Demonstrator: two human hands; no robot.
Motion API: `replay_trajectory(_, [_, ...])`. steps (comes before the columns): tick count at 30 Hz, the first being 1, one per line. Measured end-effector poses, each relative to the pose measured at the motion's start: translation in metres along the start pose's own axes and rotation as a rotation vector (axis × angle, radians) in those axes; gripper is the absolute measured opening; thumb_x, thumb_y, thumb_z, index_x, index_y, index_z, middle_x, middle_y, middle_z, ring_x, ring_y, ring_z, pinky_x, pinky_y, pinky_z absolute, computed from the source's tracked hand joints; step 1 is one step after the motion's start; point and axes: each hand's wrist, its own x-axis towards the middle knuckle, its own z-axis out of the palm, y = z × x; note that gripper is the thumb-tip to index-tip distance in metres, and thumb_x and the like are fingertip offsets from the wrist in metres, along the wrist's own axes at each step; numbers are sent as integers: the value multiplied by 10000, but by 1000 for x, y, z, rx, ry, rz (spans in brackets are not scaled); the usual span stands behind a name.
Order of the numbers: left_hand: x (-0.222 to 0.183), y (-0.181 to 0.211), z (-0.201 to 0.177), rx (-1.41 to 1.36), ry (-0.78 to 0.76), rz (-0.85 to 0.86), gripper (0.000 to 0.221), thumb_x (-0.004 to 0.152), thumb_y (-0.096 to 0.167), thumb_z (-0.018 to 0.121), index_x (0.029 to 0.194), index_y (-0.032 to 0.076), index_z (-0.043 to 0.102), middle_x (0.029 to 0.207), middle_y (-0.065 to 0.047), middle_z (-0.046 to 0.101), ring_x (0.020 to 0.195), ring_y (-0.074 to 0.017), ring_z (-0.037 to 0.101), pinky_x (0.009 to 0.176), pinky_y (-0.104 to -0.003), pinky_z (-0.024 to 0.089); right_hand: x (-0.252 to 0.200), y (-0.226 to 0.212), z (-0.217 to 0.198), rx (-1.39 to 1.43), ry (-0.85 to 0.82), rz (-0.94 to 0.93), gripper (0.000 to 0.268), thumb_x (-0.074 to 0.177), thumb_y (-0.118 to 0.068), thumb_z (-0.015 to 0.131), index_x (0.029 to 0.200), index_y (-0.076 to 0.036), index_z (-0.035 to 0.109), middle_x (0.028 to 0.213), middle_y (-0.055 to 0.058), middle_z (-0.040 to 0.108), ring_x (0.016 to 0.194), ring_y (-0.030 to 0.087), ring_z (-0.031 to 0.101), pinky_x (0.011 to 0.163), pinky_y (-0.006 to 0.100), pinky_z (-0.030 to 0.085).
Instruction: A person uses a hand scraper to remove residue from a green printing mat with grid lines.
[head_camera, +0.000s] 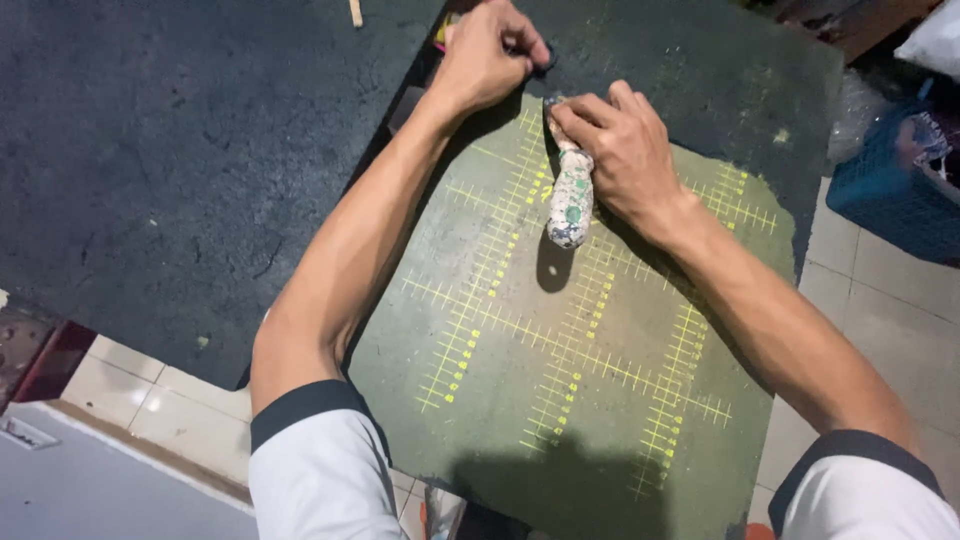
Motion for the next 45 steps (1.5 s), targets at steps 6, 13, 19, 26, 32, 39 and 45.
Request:
replay_trajectory(6, [4, -3, 8, 121, -62, 85, 308, 711, 128, 591, 681, 345, 807, 904, 138, 715, 933, -215, 586, 831, -506, 285, -7, 0, 9, -35, -6, -19, 239, 1116, -273, 599, 1249, -83, 660, 1119, 66, 711, 817, 181, 449, 658, 314, 392])
replay_trajectory(13, [3, 19, -6, 115, -107, 65, 219, 737, 263, 606, 695, 253, 821, 947, 54, 748, 976, -269, 599, 873, -565, 298, 0, -1, -1, -24, 68, -1, 270, 1120, -295, 607, 1217, -68, 717, 1142, 72, 755, 794, 183, 452, 608, 314, 371])
replay_trajectory(19, [2, -7, 3, 126, -104, 121, 79, 698, 345, 785, 699, 270, 808, 849, 138, 712, 845, -153, 623, 794, -519, 319, 1, -5, 2, -61, 35, -10, 225, 1090, -221, 658, 1238, -51, 663, 1161, 63, 727, 824, 201, 460, 607, 337, 390])
replay_trajectory(26, [4, -18, 5, 131, -135, 157, 213, 652, 287, 963, 832, 288, 849, 922, 115, 737, 960, -182, 646, 819, -519, 356, -3, -5, -5, -34, 18, 5, 199, 1128, -233, 600, 1214, -74, 683, 1154, 73, 745, 812, 202, 453, 625, 335, 384])
replay_trajectory(32, [-1, -15, 9, 148, -63, 201, 112, 706, 297, 908, 795, 264, 848, 879, 98, 760, 920, -189, 642, 898, -545, 330, -2, -2, -4, -44, 45, 18, 197, 1132, -241, 610, 1200, -80, 700, 1165, 49, 755, 812, 198, 441, 615, 332, 381])
replay_trajectory(39, [1, -11, 9, 137, -71, 129, 81, 672, 265, 769, 727, 314, 804, 776, 170, 752, 866, -165, 683, 874, -556, 349, -2, -4, 3, -86, 46, 21, 163, 1127, -235, 620, 1169, -83, 661, 1116, 38, 748, 826, 192, 457, 622, 323, 390])
replay_trajectory(45, [-4, -4, 7, 134, -18, 159, 116, 704, 191, 741, 736, 266, 824, 765, 116, 760, 850, -198, 654, 914, -584, 322, -6, -3, -2, -59, 24, 35, 227, 1079, -257, 699, 1225, -84, 694, 1133, 70, 765, 834, 193, 464, 632, 319, 392])
